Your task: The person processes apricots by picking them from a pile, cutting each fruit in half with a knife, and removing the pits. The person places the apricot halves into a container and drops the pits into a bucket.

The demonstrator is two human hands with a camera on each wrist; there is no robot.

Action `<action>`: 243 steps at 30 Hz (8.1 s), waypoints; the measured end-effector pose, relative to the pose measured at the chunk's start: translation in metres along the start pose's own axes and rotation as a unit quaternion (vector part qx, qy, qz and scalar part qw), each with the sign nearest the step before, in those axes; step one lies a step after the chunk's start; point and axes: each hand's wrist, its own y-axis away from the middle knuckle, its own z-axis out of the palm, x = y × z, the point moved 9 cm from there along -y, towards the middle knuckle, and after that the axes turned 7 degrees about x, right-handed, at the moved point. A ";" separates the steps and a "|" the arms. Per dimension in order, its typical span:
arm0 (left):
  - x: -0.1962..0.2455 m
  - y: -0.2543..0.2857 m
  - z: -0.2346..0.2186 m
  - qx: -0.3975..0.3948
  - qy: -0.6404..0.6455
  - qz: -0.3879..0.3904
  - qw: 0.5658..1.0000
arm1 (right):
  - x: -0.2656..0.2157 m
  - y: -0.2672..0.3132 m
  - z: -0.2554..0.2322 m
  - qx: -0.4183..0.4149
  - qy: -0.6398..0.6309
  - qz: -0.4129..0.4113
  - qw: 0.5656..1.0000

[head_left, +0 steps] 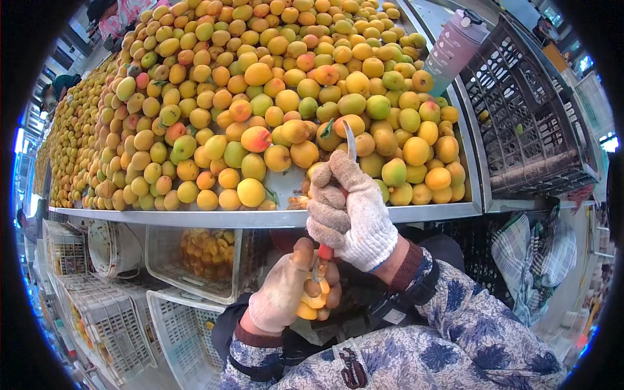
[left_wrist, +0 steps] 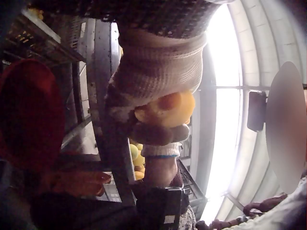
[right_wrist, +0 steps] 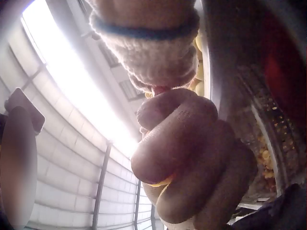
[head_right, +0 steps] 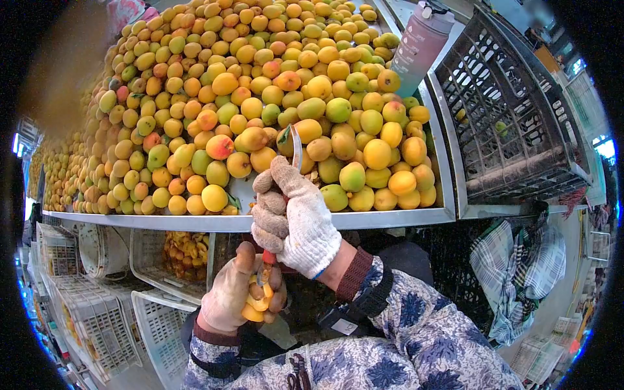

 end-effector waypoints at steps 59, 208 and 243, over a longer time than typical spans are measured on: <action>0.036 0.007 -0.080 0.343 0.189 0.241 0.888 | 0.027 0.047 0.050 -0.103 0.693 -0.373 0.608; 0.046 0.005 -0.109 0.357 0.181 0.308 0.863 | 0.051 0.033 0.022 -0.103 0.603 -0.198 0.766; 0.064 0.015 -0.088 0.316 0.119 0.390 0.857 | 0.042 0.023 0.038 -0.077 0.710 -0.274 0.644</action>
